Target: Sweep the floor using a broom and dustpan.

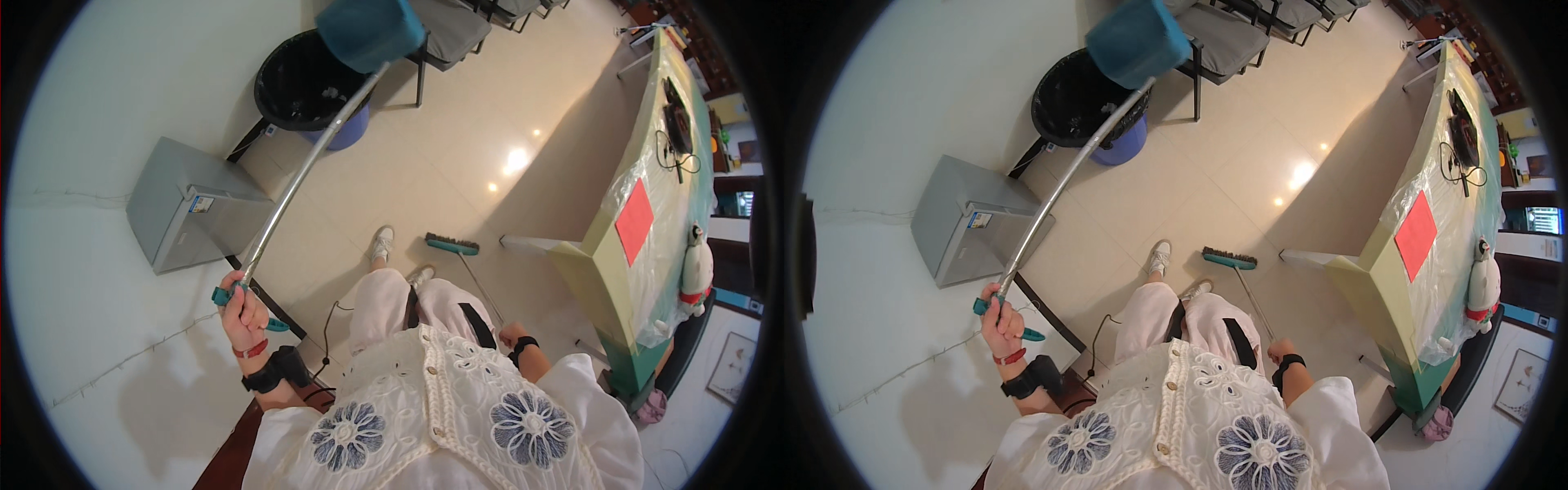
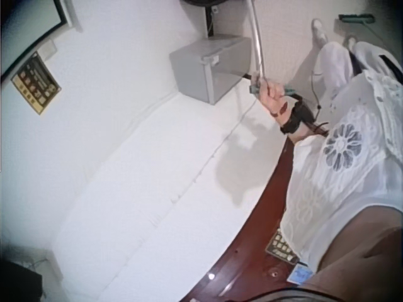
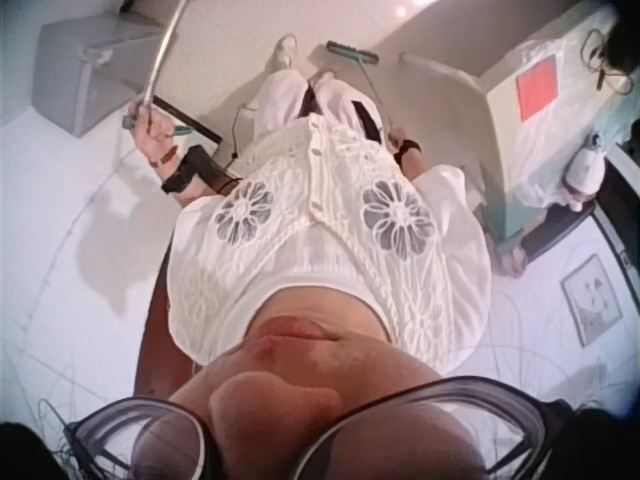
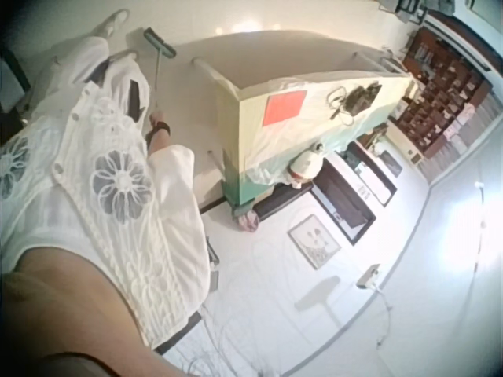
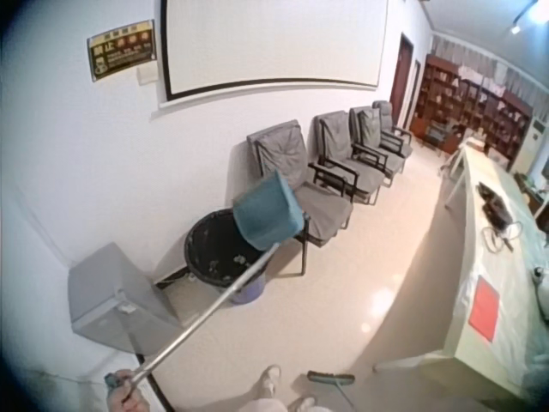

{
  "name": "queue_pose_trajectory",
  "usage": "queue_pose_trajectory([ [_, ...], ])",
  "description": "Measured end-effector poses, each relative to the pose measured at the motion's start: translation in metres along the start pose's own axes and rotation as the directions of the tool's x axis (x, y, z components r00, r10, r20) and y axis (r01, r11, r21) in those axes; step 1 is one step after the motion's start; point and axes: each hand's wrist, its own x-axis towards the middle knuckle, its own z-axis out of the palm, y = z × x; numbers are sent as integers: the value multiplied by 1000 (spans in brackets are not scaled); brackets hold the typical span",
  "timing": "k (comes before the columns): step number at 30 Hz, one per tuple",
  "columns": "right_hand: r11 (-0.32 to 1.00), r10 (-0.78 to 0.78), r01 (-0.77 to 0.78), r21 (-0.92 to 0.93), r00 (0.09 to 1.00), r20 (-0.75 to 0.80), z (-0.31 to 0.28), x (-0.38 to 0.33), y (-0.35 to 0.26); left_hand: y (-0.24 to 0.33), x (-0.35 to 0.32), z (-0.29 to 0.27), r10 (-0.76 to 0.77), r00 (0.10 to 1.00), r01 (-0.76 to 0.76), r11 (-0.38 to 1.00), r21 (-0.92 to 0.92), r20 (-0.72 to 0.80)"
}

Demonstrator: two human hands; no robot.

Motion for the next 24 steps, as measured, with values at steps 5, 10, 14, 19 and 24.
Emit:
queue_pose_trajectory([
  [5, 997, 64, -63, 52, 998, -15, 0, 0, -7, 20, -1, 53, -182, 970, 236, 866, 440, -162],
  [10, 991, 51, -46, 125, 998, -34, 9, -23, -40, -3, 21, 82, -338, 926, 363, 683, 635, -166],
  [14, 969, -129, 109, 221, 989, 75, 5, -23, -51, -44, 45, 76, -315, 940, 298, 558, 775, -135],
  [19, 953, 109, -80, 291, 991, -83, 14, -23, -91, -71, 80, 61, -248, 961, 217, 415, 883, -119],
  [24, 990, -45, 82, 114, 955, -292, -17, -19, -186, -104, 118, 18, -261, 953, 200, 164, 966, -153],
])
